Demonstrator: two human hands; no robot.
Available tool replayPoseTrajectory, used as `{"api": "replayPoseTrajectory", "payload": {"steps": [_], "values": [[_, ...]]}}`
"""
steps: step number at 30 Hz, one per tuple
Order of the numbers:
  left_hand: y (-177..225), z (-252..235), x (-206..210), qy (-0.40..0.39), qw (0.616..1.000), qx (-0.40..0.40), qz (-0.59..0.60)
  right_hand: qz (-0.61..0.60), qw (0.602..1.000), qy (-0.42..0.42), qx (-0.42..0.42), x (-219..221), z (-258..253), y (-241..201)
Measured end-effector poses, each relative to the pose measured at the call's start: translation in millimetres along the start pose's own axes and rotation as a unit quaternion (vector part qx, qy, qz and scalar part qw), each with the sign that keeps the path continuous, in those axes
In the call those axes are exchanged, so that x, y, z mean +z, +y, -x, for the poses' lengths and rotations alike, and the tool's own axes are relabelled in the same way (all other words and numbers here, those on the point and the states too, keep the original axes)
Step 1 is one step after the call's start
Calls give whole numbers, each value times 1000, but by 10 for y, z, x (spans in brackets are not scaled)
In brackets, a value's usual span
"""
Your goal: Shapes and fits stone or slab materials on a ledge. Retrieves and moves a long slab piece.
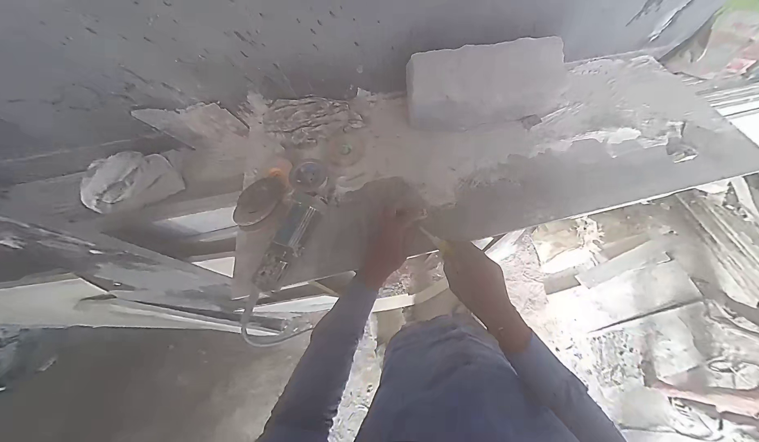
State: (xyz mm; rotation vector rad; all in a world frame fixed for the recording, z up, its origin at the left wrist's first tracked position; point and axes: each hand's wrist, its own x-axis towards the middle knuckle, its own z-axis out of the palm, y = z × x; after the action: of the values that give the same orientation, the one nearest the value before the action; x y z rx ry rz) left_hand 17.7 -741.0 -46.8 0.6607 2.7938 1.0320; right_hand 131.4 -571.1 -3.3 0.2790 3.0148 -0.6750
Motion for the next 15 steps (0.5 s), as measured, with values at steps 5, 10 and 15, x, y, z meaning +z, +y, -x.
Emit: {"api": "replayPoseTrajectory", "payload": {"steps": [5,10,15], "values": [[-49,3,39,19,1000,5,0,51,998,17,-37,2,-45,-38],[-76,4,52,29,1000,10,9,89,993,49,-55,-21,-74,-75],[-74,-14,60,27,1000,10,5,95,989,85,-75,0,-83,-46]]}}
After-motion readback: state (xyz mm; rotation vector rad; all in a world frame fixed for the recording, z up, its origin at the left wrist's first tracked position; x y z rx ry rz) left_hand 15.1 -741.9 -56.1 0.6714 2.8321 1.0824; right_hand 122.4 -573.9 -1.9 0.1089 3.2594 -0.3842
